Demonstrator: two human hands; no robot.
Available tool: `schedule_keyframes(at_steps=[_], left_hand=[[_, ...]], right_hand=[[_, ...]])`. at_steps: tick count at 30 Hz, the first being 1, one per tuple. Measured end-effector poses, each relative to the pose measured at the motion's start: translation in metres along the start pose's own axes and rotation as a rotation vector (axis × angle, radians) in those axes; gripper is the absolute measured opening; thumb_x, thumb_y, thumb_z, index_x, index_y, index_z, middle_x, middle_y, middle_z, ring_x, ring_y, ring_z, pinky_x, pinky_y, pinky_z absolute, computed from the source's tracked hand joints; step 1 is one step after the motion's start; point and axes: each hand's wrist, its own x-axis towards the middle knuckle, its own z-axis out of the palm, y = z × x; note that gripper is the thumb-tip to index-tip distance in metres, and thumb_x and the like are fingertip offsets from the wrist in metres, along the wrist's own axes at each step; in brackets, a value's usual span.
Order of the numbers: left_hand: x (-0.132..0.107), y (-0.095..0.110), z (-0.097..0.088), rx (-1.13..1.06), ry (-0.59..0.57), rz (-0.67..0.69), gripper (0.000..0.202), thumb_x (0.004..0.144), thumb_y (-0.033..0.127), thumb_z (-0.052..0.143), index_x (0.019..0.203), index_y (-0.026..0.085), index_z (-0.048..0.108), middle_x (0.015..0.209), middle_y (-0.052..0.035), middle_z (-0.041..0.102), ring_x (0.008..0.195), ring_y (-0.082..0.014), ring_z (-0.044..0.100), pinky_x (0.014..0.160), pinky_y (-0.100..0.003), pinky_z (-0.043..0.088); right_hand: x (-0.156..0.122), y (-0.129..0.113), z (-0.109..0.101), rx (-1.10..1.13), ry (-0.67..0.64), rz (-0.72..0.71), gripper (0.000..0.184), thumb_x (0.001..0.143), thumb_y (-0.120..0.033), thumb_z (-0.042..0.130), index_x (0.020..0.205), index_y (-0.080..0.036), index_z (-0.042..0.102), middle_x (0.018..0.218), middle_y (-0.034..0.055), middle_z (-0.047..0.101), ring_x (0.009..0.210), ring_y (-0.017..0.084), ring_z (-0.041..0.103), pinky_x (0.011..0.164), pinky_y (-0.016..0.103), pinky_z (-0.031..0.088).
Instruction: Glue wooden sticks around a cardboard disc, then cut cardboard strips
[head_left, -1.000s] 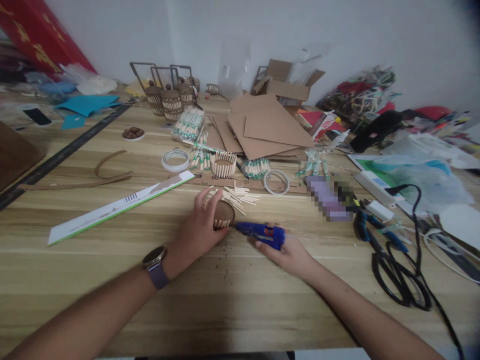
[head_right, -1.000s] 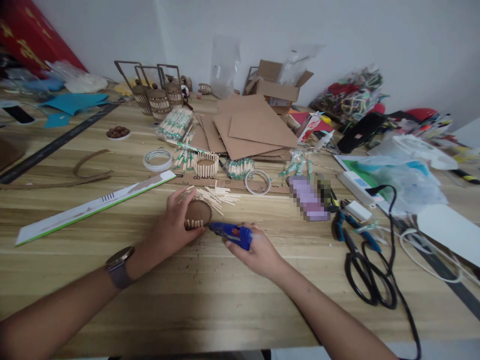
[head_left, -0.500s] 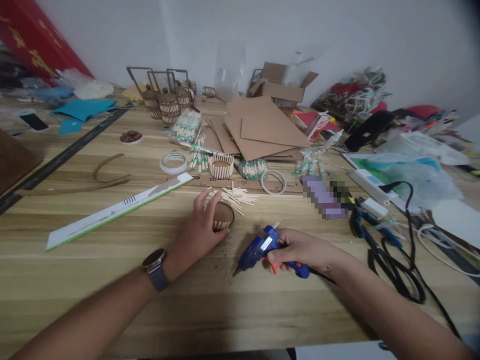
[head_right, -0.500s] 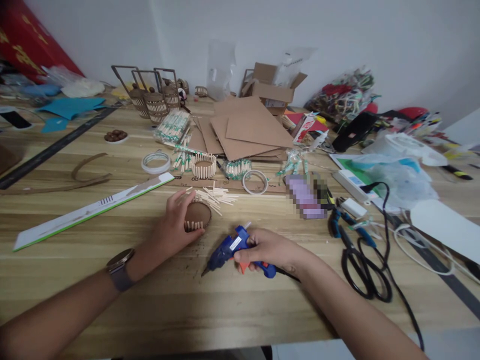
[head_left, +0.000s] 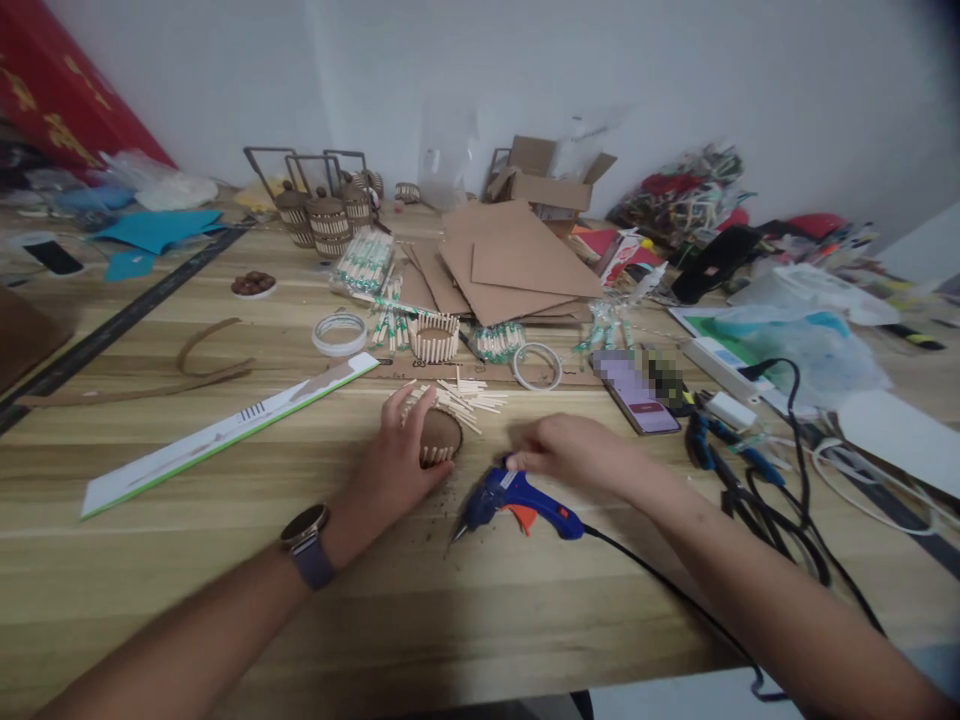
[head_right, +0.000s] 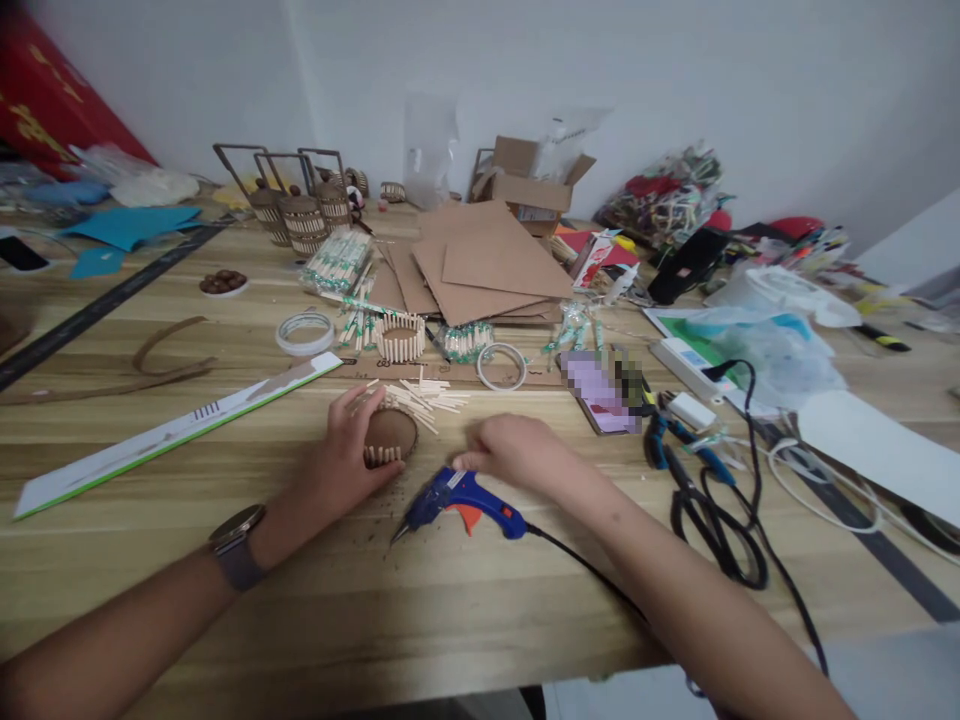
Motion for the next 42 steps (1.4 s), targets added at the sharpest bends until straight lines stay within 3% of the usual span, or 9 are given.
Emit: schedule_keyframes(at_steps=[3, 6, 10, 16, 23, 30, 32, 35, 42], left_hand=[[-0.001, -0.001, 0.001, 0.005, -0.006, -0.008, 0.092, 0.072, 0.018, 0.081, 0.147, 0.027, 0.028, 0.150, -0.0167, 0.028, 0.142, -0.0367, 0.036, 0.113, -0.058, 0.041], [-0.001, -0.002, 0.002, 0.018, -0.001, -0.004, 0.092, 0.073, 0.018, 0.080, 0.148, 0.026, 0.028, 0.150, -0.0176, 0.029, 0.142, -0.0374, 0.035, 0.110, -0.058, 0.043], [-0.002, -0.004, 0.003, 0.028, 0.001, 0.007, 0.092, 0.074, 0.020, 0.080, 0.148, 0.026, 0.027, 0.151, -0.0183, 0.028, 0.142, -0.0388, 0.036, 0.108, -0.059, 0.045], [-0.001, -0.004, 0.003, 0.032, 0.006, 0.009, 0.095, 0.073, 0.020, 0.081, 0.149, 0.029, 0.026, 0.151, -0.0171, 0.029, 0.141, -0.0389, 0.037, 0.106, -0.060, 0.047], [0.000, -0.006, 0.005, 0.026, 0.026, 0.018, 0.096, 0.071, 0.018, 0.081, 0.149, 0.029, 0.027, 0.150, -0.0166, 0.032, 0.140, -0.0392, 0.037, 0.107, -0.061, 0.045], [0.000, -0.003, 0.002, 0.030, 0.005, 0.005, 0.093, 0.072, 0.020, 0.081, 0.148, 0.026, 0.028, 0.150, -0.0182, 0.030, 0.142, -0.0383, 0.036, 0.108, -0.059, 0.044], [0.000, -0.003, 0.002, 0.035, 0.003, 0.004, 0.094, 0.072, 0.020, 0.081, 0.149, 0.028, 0.027, 0.151, -0.0173, 0.030, 0.141, -0.0382, 0.036, 0.109, -0.060, 0.043], [0.000, -0.003, 0.002, 0.045, -0.002, 0.003, 0.094, 0.072, 0.021, 0.081, 0.149, 0.029, 0.027, 0.150, -0.0163, 0.030, 0.141, -0.0375, 0.037, 0.112, -0.060, 0.040], [-0.001, -0.002, 0.003, 0.042, 0.005, 0.004, 0.095, 0.071, 0.019, 0.081, 0.149, 0.028, 0.027, 0.151, -0.0168, 0.030, 0.141, -0.0371, 0.037, 0.112, -0.059, 0.040]], right_hand=[[0.024, 0.000, 0.000, -0.057, 0.196, 0.023, 0.019, 0.095, -0.032, 0.062, 0.092, -0.017, 0.073, 0.092, 0.0112, 0.074, 0.079, 0.021, 0.066, 0.063, 0.026, 0.038], [0.049, 0.003, 0.008, -0.044, 0.243, -0.029, 0.018, 0.093, -0.020, 0.062, 0.108, -0.015, 0.071, 0.110, 0.0131, 0.071, 0.095, 0.021, 0.066, 0.076, 0.026, 0.041], [0.063, 0.006, 0.017, -0.025, 0.252, -0.068, 0.011, 0.090, -0.014, 0.063, 0.095, -0.013, 0.072, 0.099, 0.0117, 0.071, 0.090, 0.021, 0.064, 0.075, 0.026, 0.040], [0.057, 0.008, 0.016, -0.004, 0.272, -0.118, 0.012, 0.089, -0.011, 0.062, 0.083, -0.014, 0.073, 0.091, 0.0108, 0.073, 0.086, 0.020, 0.064, 0.073, 0.026, 0.039], [0.055, 0.013, 0.013, 0.046, 0.339, -0.160, 0.019, 0.093, -0.014, 0.058, 0.087, -0.015, 0.076, 0.091, 0.0120, 0.075, 0.083, 0.021, 0.066, 0.072, 0.026, 0.040], [0.051, 0.008, 0.009, 0.146, 0.394, -0.222, 0.023, 0.087, -0.009, 0.059, 0.101, -0.013, 0.076, 0.089, 0.0092, 0.075, 0.081, 0.019, 0.067, 0.072, 0.025, 0.044], [0.046, 0.007, 0.005, 0.205, 0.393, -0.264, 0.028, 0.084, -0.007, 0.058, 0.105, -0.014, 0.076, 0.084, 0.0058, 0.074, 0.074, 0.017, 0.064, 0.069, 0.024, 0.043], [0.037, 0.004, -0.003, 0.312, 0.352, -0.327, 0.023, 0.080, -0.007, 0.057, 0.092, -0.014, 0.076, 0.078, 0.0035, 0.071, 0.070, 0.015, 0.061, 0.066, 0.023, 0.042], [0.033, -0.006, -0.001, 0.384, 0.116, -0.351, 0.021, 0.078, -0.007, 0.057, 0.086, -0.016, 0.074, 0.072, -0.0005, 0.068, 0.064, 0.013, 0.057, 0.060, 0.021, 0.040]])
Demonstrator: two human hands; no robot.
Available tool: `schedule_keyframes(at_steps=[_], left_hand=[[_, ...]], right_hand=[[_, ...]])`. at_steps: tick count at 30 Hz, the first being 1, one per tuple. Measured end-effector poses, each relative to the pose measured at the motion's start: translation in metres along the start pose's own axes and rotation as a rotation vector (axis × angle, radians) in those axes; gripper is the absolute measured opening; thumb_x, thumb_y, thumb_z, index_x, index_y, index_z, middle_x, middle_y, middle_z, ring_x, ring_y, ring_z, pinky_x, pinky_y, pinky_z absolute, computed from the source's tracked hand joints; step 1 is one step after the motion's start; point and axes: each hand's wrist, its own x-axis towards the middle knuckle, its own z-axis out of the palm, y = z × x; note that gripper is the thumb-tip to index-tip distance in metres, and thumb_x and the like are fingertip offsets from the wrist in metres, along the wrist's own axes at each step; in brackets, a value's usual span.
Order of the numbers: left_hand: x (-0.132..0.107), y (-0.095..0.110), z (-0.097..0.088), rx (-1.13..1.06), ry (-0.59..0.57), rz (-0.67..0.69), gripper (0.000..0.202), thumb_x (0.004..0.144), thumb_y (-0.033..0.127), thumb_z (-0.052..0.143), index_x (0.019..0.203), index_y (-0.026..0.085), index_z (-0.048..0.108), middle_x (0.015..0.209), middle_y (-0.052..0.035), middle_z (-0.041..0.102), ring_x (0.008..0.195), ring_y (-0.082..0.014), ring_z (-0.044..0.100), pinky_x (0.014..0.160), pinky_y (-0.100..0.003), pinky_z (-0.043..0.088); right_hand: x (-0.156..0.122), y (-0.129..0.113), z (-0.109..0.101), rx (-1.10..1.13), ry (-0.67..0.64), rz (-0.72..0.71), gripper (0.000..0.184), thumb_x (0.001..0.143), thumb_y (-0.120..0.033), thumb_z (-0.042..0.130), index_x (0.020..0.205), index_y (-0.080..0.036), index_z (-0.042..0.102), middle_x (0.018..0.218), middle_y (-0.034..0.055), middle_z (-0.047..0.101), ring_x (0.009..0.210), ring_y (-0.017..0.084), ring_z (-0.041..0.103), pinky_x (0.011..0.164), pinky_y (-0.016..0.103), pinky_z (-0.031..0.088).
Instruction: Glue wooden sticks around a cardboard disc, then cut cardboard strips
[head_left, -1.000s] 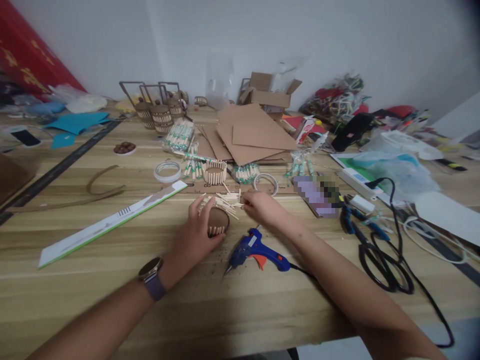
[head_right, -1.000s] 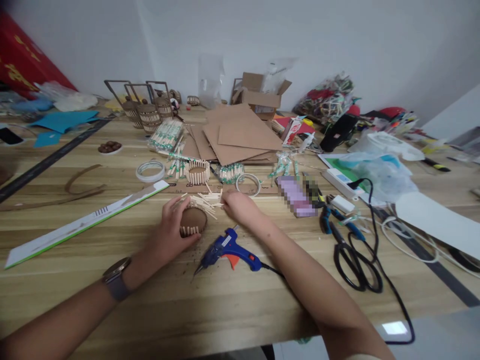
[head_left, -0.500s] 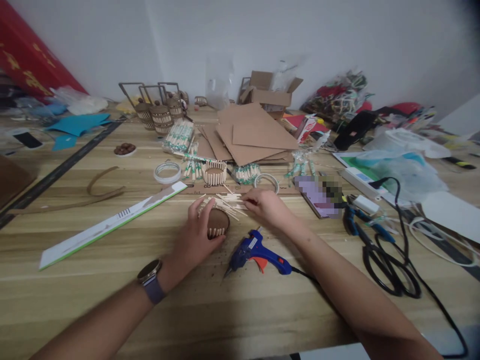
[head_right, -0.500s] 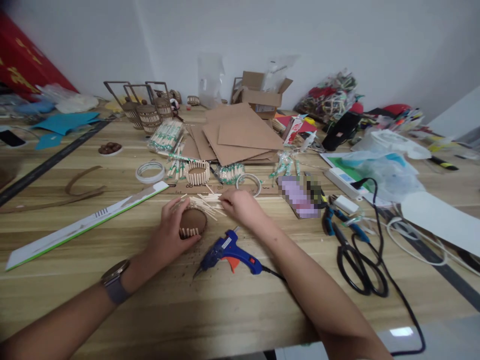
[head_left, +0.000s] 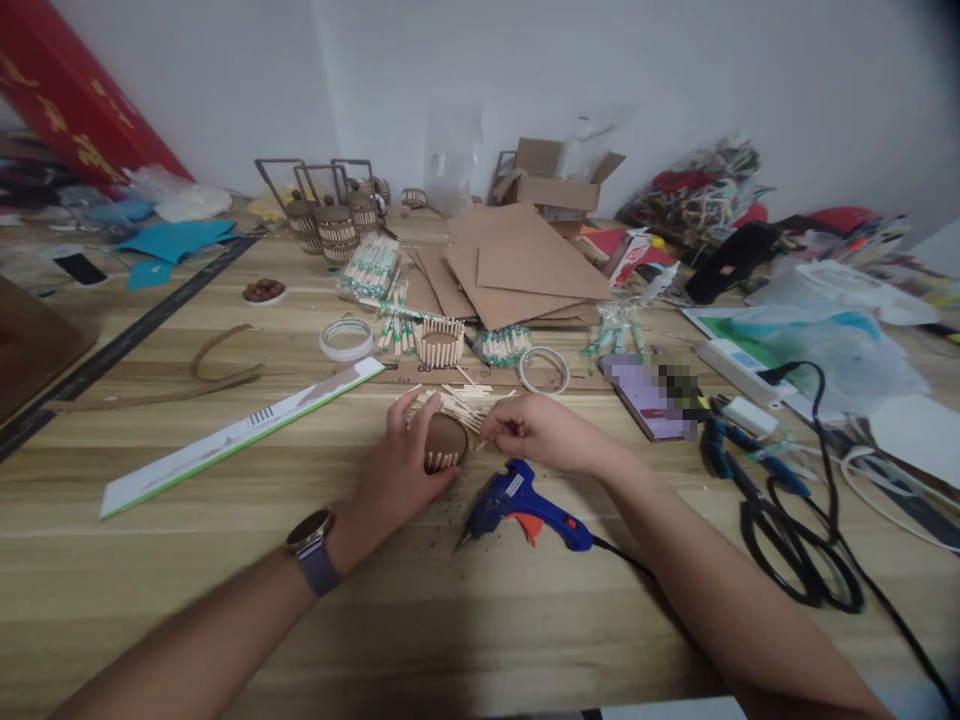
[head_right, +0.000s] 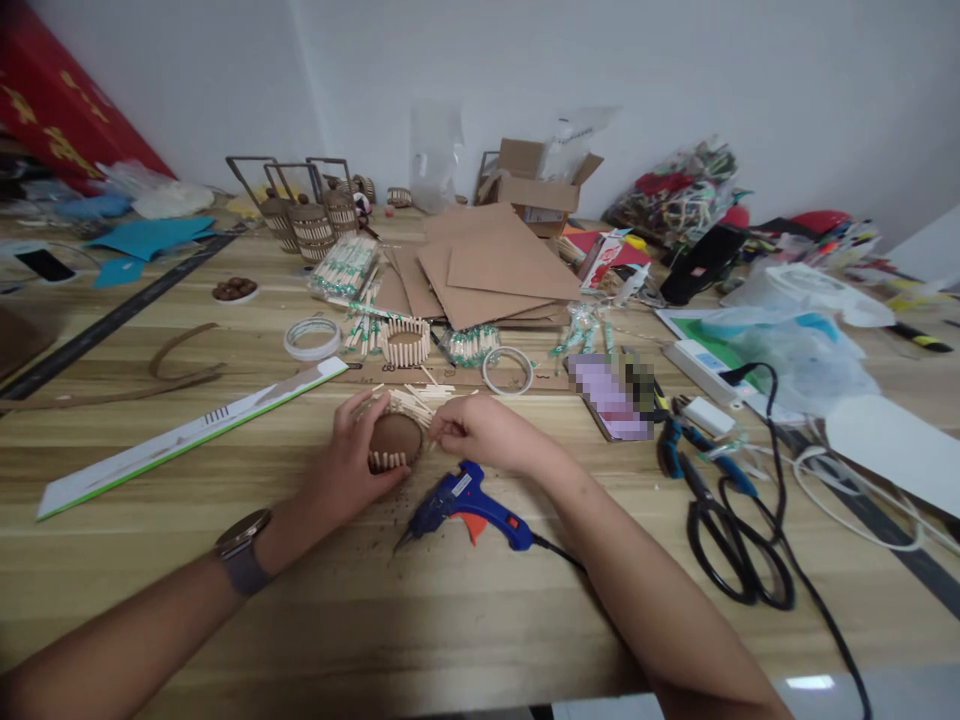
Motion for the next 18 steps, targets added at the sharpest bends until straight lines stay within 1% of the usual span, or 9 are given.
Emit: schedule_keyframes(at_steps=[3, 6, 11, 14, 18], left_hand=[[0.000, 0.001, 0.000, -0.010, 0.003, -0.005, 0.094, 0.071, 0.019, 0.081, 0.148, 0.028, 0.028, 0.150, -0.0163, 0.030, 0.141, -0.0371, 0.037, 0.110, -0.059, 0.042], [0.000, 0.001, -0.001, -0.020, 0.005, -0.015, 0.093, 0.070, 0.019, 0.081, 0.147, 0.028, 0.030, 0.150, -0.0166, 0.031, 0.141, -0.0374, 0.038, 0.109, -0.058, 0.043], [0.001, 0.001, -0.001, -0.037, 0.004, -0.004, 0.094, 0.069, 0.019, 0.082, 0.147, 0.025, 0.031, 0.150, -0.0180, 0.031, 0.140, -0.0377, 0.040, 0.110, -0.058, 0.042], [0.002, 0.001, 0.000, -0.044, 0.005, -0.006, 0.095, 0.067, 0.018, 0.083, 0.147, 0.025, 0.032, 0.150, -0.0178, 0.031, 0.140, -0.0373, 0.039, 0.112, -0.058, 0.041], [0.002, 0.001, 0.000, -0.048, 0.009, -0.004, 0.094, 0.067, 0.018, 0.083, 0.146, 0.024, 0.032, 0.149, -0.0179, 0.032, 0.140, -0.0371, 0.039, 0.112, -0.058, 0.040]], right_hand=[[0.004, 0.000, 0.010, -0.053, -0.017, -0.033, 0.022, 0.077, -0.004, 0.058, 0.086, -0.015, 0.074, 0.073, 0.0001, 0.067, 0.065, 0.013, 0.055, 0.062, 0.022, 0.039], [0.007, 0.000, 0.017, -0.046, -0.033, -0.057, 0.020, 0.082, -0.006, 0.057, 0.090, -0.015, 0.074, 0.077, 0.0021, 0.069, 0.069, 0.015, 0.057, 0.065, 0.023, 0.041], [0.006, -0.002, 0.016, -0.018, 0.034, -0.098, 0.018, 0.086, -0.008, 0.057, 0.090, -0.015, 0.073, 0.086, 0.0060, 0.072, 0.081, 0.018, 0.063, 0.075, 0.026, 0.045], [0.004, -0.005, 0.015, 0.036, 0.024, -0.099, 0.015, 0.086, -0.010, 0.059, 0.088, -0.015, 0.072, 0.080, 0.0037, 0.070, 0.075, 0.016, 0.061, 0.071, 0.024, 0.044], [0.006, -0.007, 0.022, 0.067, 0.027, -0.081, 0.013, 0.083, -0.007, 0.063, 0.086, -0.015, 0.073, 0.073, 0.0002, 0.067, 0.066, 0.014, 0.056, 0.065, 0.022, 0.040]])
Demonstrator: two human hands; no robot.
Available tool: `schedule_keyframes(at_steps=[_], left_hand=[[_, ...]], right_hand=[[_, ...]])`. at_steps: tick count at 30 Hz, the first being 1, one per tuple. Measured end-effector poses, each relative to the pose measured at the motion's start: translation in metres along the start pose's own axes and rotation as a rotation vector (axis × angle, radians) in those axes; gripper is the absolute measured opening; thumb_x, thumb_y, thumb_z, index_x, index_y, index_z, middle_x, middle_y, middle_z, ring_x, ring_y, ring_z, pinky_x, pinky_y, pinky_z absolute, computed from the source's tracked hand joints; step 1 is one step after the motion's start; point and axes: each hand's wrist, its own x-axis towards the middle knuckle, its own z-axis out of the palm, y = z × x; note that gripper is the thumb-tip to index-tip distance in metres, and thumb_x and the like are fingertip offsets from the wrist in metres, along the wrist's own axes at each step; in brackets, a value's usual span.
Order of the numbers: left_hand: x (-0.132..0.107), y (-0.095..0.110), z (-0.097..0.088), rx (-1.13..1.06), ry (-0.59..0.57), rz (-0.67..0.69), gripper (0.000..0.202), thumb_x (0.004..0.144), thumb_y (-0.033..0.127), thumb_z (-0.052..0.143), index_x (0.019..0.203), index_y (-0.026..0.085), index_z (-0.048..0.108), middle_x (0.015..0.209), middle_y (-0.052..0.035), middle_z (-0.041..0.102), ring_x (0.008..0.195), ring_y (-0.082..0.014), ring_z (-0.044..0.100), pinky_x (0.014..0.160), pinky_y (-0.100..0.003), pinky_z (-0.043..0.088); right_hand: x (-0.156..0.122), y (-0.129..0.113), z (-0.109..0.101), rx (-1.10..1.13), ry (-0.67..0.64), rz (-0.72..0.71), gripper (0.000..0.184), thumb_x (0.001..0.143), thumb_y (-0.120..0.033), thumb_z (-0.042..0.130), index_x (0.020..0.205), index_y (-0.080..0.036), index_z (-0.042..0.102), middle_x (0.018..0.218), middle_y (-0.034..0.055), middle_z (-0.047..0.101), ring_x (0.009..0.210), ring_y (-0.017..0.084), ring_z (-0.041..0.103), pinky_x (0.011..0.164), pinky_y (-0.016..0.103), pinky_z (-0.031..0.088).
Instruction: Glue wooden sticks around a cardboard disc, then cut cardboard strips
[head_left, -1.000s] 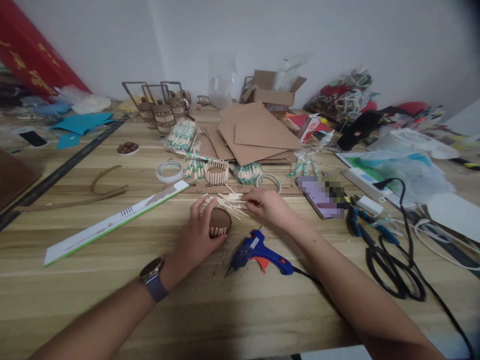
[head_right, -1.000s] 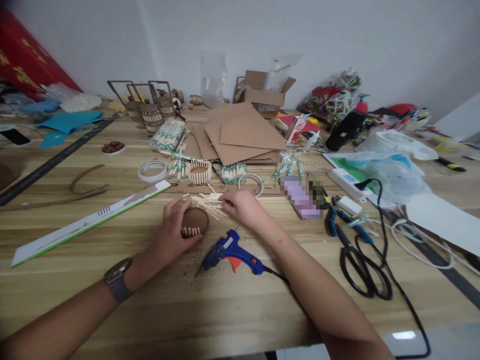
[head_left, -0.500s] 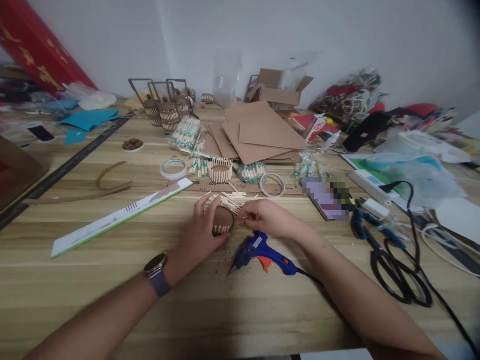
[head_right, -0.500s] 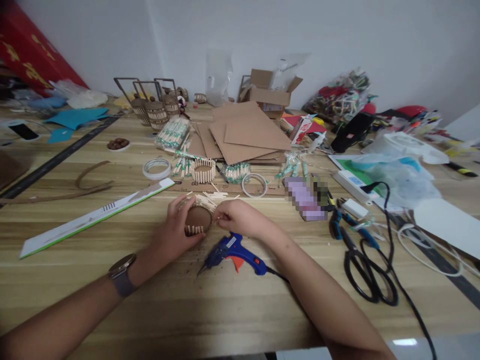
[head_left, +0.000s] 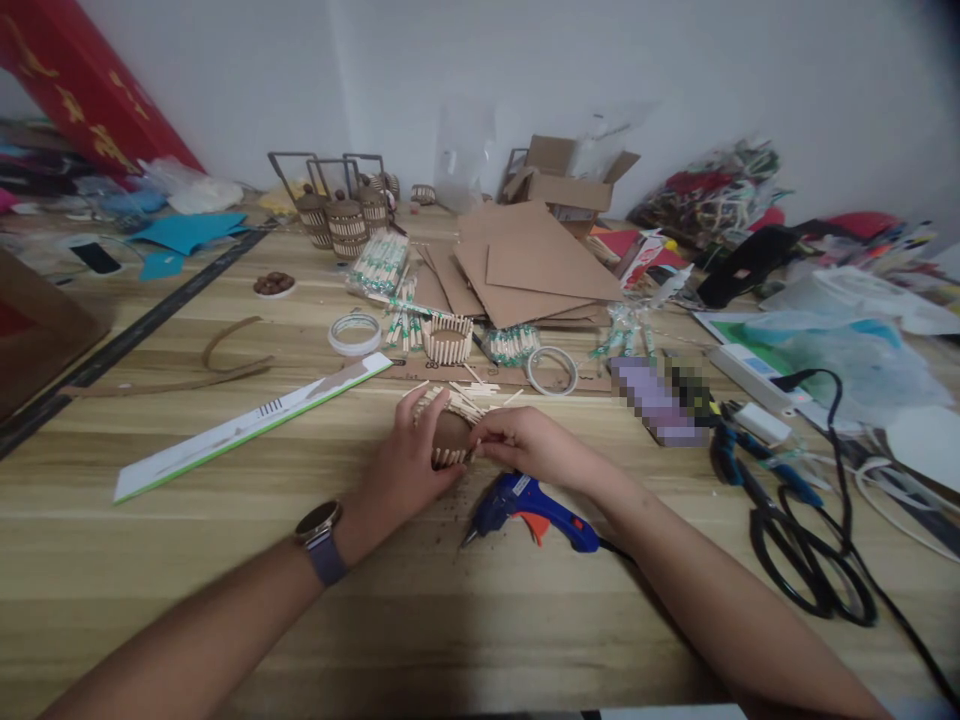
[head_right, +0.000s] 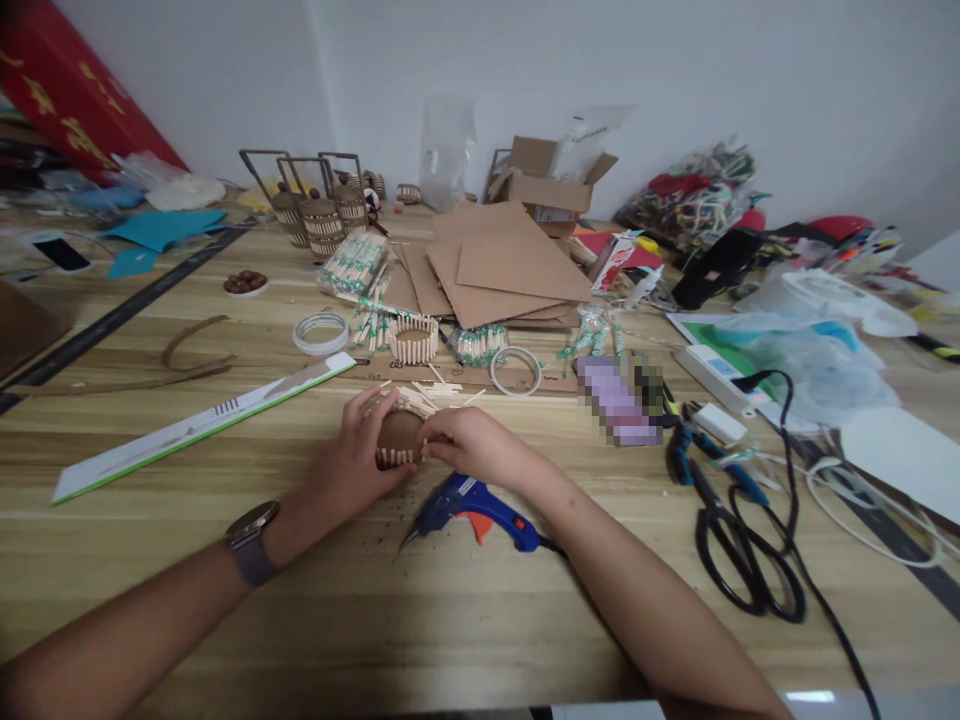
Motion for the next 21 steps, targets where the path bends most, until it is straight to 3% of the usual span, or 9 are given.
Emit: schedule_keyframes(at_steps=[11, 16, 21], left_hand=[[0.000, -0.003, 0.003, 0.006, 0.015, 0.024, 0.091, 0.072, 0.021, 0.082, 0.147, 0.025, 0.029, 0.148, -0.0182, 0.031, 0.139, -0.0368, 0.039, 0.111, -0.058, 0.041], [0.000, -0.003, 0.003, -0.002, 0.009, 0.021, 0.092, 0.072, 0.021, 0.080, 0.147, 0.027, 0.028, 0.148, -0.0175, 0.031, 0.139, -0.0364, 0.040, 0.111, -0.057, 0.042], [0.000, -0.002, 0.001, -0.004, -0.007, 0.008, 0.095, 0.069, 0.020, 0.082, 0.147, 0.028, 0.028, 0.148, -0.0172, 0.031, 0.139, -0.0372, 0.040, 0.110, -0.059, 0.042]], right_hand=[[0.001, 0.002, 0.012, -0.063, 0.016, 0.021, 0.014, 0.084, -0.007, 0.065, 0.091, -0.015, 0.074, 0.079, 0.0023, 0.070, 0.071, 0.015, 0.060, 0.067, 0.023, 0.042], [0.001, 0.002, 0.015, -0.267, -0.033, -0.059, 0.014, 0.089, -0.009, 0.061, 0.096, -0.014, 0.072, 0.092, 0.0086, 0.072, 0.085, 0.020, 0.063, 0.075, 0.026, 0.043], [-0.003, 0.001, 0.017, -0.478, -0.047, -0.115, 0.015, 0.094, -0.013, 0.056, 0.101, -0.016, 0.069, 0.092, 0.0074, 0.068, 0.081, 0.019, 0.061, 0.069, 0.026, 0.041]])
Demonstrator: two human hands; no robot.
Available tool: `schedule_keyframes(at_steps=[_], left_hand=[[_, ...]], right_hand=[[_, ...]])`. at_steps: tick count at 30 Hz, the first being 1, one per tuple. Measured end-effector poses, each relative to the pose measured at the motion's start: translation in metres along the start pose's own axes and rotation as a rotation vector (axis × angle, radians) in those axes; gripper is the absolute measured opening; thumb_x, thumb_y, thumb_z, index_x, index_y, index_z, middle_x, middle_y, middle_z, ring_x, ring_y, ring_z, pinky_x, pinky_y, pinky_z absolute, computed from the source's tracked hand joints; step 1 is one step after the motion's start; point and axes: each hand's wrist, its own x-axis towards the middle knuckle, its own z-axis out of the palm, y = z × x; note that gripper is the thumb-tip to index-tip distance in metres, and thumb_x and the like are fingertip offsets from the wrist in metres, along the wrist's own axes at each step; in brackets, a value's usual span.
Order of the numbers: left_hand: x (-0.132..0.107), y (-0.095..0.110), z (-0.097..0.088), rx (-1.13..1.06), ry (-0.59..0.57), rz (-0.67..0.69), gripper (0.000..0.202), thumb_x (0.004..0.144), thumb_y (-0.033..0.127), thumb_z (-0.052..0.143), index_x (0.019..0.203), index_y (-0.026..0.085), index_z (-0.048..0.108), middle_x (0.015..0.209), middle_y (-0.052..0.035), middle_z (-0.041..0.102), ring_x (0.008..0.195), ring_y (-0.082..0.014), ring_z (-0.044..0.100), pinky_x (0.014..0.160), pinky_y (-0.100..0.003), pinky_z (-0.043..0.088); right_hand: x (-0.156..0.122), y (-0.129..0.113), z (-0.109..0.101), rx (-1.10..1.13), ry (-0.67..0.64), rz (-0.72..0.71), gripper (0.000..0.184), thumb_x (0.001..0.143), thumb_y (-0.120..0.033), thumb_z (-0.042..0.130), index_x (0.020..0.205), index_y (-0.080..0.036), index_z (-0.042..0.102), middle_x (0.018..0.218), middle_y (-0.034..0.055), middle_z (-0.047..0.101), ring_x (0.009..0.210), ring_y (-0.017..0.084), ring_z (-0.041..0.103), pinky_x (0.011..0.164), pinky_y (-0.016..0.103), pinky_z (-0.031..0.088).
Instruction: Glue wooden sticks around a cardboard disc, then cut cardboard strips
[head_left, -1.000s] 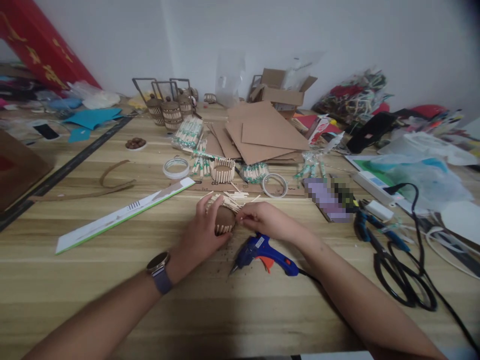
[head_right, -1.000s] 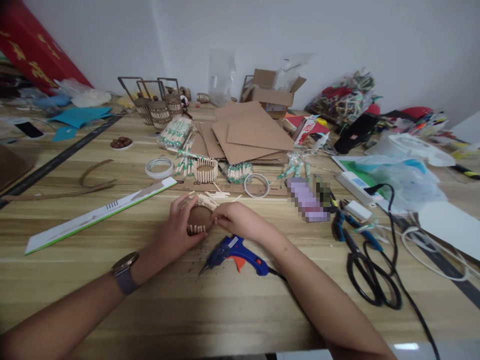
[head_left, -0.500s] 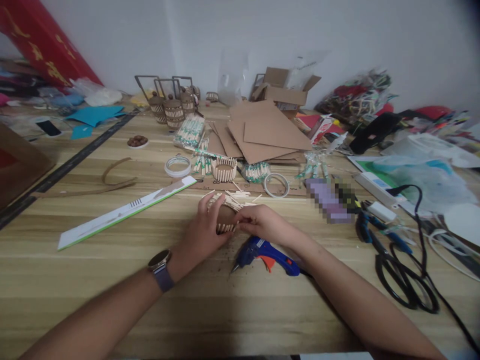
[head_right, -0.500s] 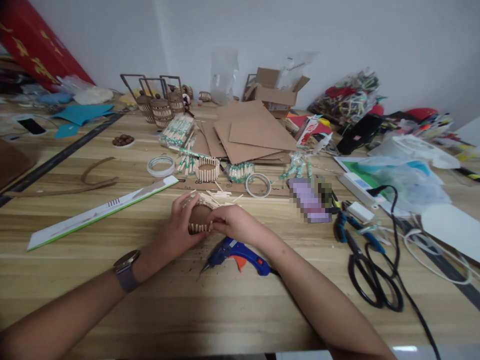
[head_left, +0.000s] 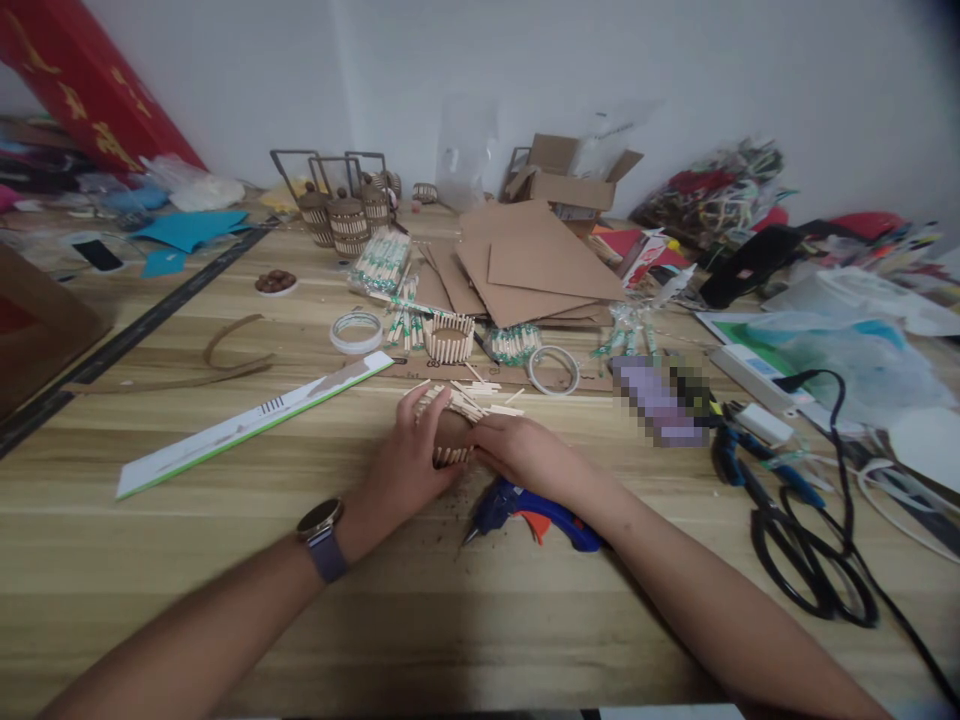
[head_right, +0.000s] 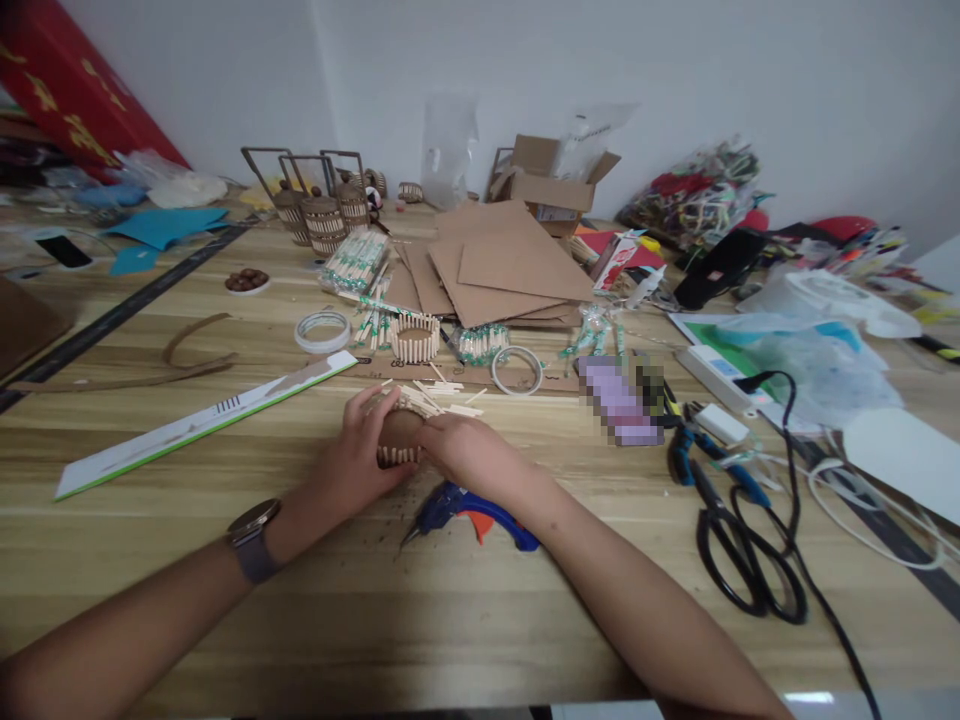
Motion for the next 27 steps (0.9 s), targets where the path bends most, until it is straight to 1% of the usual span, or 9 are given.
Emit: schedule_keyframes(at_steps=[3, 7, 10, 13, 17, 22, 25, 27], left_hand=[[0.0001, 0.0008, -0.0010, -0.006, -0.010, -0.014, 0.094, 0.069, 0.020, 0.082, 0.146, 0.027, 0.029, 0.149, -0.0175, 0.030, 0.139, -0.0374, 0.039, 0.110, -0.059, 0.043], [-0.0002, 0.0024, -0.0019, -0.014, -0.015, -0.022, 0.091, 0.070, 0.020, 0.081, 0.145, 0.024, 0.031, 0.149, -0.0184, 0.030, 0.139, -0.0372, 0.039, 0.110, -0.058, 0.043], [-0.0003, 0.0031, -0.0018, -0.014, -0.015, -0.021, 0.092, 0.068, 0.016, 0.081, 0.145, 0.025, 0.032, 0.149, -0.0176, 0.030, 0.139, -0.0370, 0.039, 0.110, -0.058, 0.042], [-0.0002, 0.0033, -0.0016, -0.016, -0.010, -0.026, 0.093, 0.067, 0.017, 0.082, 0.145, 0.026, 0.031, 0.149, -0.0172, 0.030, 0.139, -0.0373, 0.039, 0.110, -0.059, 0.042], [-0.0005, 0.0032, -0.0020, -0.022, -0.021, -0.019, 0.094, 0.067, 0.016, 0.082, 0.145, 0.025, 0.031, 0.149, -0.0174, 0.030, 0.139, -0.0372, 0.040, 0.111, -0.058, 0.042], [-0.0010, 0.0021, -0.0020, -0.017, -0.023, -0.010, 0.097, 0.065, 0.014, 0.082, 0.146, 0.028, 0.029, 0.150, -0.0164, 0.029, 0.140, -0.0373, 0.039, 0.111, -0.059, 0.041], [-0.0006, 0.0017, -0.0018, -0.015, -0.019, 0.000, 0.095, 0.067, 0.014, 0.081, 0.146, 0.028, 0.028, 0.149, -0.0165, 0.029, 0.140, -0.0370, 0.039, 0.111, -0.059, 0.041], [-0.0003, 0.0017, -0.0020, -0.017, -0.019, -0.003, 0.094, 0.069, 0.015, 0.080, 0.146, 0.029, 0.028, 0.149, -0.0154, 0.030, 0.139, -0.0365, 0.040, 0.111, -0.059, 0.042]], right_hand=[[-0.0013, -0.0018, 0.0009, -0.081, 0.009, -0.023, 0.017, 0.093, -0.010, 0.056, 0.104, -0.016, 0.067, 0.091, 0.0066, 0.067, 0.079, 0.018, 0.061, 0.068, 0.027, 0.040], [-0.0010, -0.0029, 0.0007, -0.139, 0.017, -0.065, 0.011, 0.092, -0.009, 0.058, 0.097, -0.015, 0.067, 0.089, 0.0073, 0.067, 0.082, 0.020, 0.061, 0.069, 0.028, 0.040], [-0.0009, -0.0023, 0.0012, -0.166, 0.038, -0.090, 0.009, 0.093, -0.010, 0.058, 0.095, -0.015, 0.066, 0.088, 0.0070, 0.067, 0.082, 0.020, 0.061, 0.069, 0.028, 0.039], [-0.0010, -0.0014, 0.0030, -0.178, 0.054, -0.096, 0.009, 0.094, -0.010, 0.058, 0.093, -0.016, 0.065, 0.087, 0.0064, 0.066, 0.082, 0.019, 0.060, 0.068, 0.027, 0.039], [-0.0011, -0.0002, 0.0048, -0.177, 0.063, -0.103, 0.007, 0.094, -0.011, 0.060, 0.095, -0.015, 0.066, 0.086, 0.0067, 0.066, 0.082, 0.020, 0.060, 0.069, 0.028, 0.039], [-0.0015, 0.0003, 0.0053, -0.170, 0.061, -0.112, 0.008, 0.094, -0.012, 0.059, 0.094, -0.016, 0.066, 0.087, 0.0067, 0.067, 0.081, 0.020, 0.060, 0.069, 0.028, 0.040], [-0.0008, -0.0017, 0.0028, -0.128, 0.036, -0.080, 0.007, 0.094, -0.013, 0.060, 0.095, -0.015, 0.066, 0.088, 0.0072, 0.067, 0.081, 0.020, 0.061, 0.069, 0.028, 0.041], [-0.0002, -0.0037, -0.0026, -0.057, -0.001, -0.037, 0.009, 0.094, -0.014, 0.060, 0.099, -0.015, 0.067, 0.091, 0.0075, 0.067, 0.082, 0.020, 0.062, 0.069, 0.028, 0.042]])
